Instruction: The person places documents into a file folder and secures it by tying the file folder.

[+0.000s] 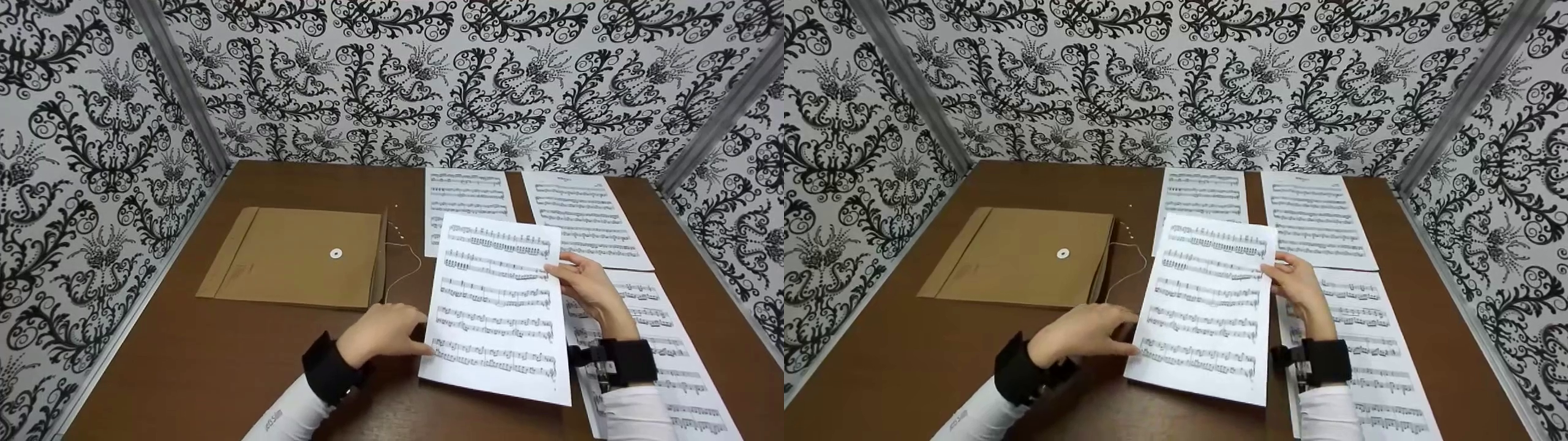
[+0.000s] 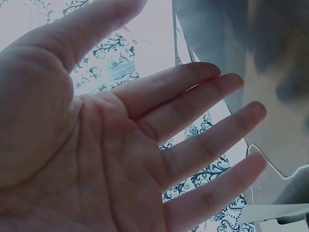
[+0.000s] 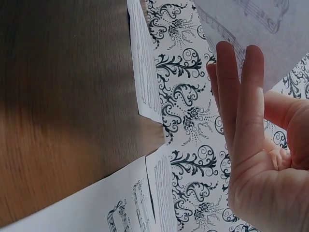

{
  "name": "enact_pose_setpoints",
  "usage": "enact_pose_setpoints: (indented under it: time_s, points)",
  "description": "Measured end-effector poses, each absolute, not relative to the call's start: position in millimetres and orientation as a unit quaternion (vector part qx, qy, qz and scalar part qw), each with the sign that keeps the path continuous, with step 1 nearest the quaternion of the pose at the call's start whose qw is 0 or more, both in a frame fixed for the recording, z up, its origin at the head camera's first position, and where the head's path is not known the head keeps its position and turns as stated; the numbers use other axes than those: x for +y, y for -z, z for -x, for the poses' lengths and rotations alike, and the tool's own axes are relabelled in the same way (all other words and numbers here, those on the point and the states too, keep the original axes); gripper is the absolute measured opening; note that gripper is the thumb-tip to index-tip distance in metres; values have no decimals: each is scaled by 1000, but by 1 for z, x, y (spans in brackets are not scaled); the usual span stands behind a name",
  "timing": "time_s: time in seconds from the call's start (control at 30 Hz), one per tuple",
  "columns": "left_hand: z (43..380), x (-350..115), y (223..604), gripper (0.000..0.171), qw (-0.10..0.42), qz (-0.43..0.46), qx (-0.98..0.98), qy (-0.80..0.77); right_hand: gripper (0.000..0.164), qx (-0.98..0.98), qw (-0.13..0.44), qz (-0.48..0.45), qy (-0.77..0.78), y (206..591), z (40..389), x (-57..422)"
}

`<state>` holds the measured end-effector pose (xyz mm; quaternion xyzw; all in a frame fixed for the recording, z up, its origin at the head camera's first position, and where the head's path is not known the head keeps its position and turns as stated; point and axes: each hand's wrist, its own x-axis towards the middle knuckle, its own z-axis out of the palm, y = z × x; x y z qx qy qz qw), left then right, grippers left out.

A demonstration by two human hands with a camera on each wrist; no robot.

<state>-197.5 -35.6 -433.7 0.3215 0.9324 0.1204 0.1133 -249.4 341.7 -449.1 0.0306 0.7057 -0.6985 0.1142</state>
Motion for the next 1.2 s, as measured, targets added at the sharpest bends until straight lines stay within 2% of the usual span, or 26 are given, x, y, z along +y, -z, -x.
enact_pose_setpoints:
  time_s: [0.23,0.47,0.63,0.83,0.97,1.2]
  points:
    - [201,-37,433,30,137,-310,927,-162,73,703,107,-46,702,449,250,342]
    - [203,-37,433,26,141,-297,920,-214,63,697,97,-48,709,448,251,341]
    - [206,-35,436,42,143,-310,901,-267,66,700,83,-60,707,449,251,341]
    - [208,-34,437,69,162,-308,874,-340,54,687,65,-80,720,449,251,340]
    - [210,-34,437,74,175,-301,853,-388,46,679,60,-81,728,449,251,339]
    - [216,-40,437,73,146,-312,855,-387,43,673,65,-81,732,447,251,337]
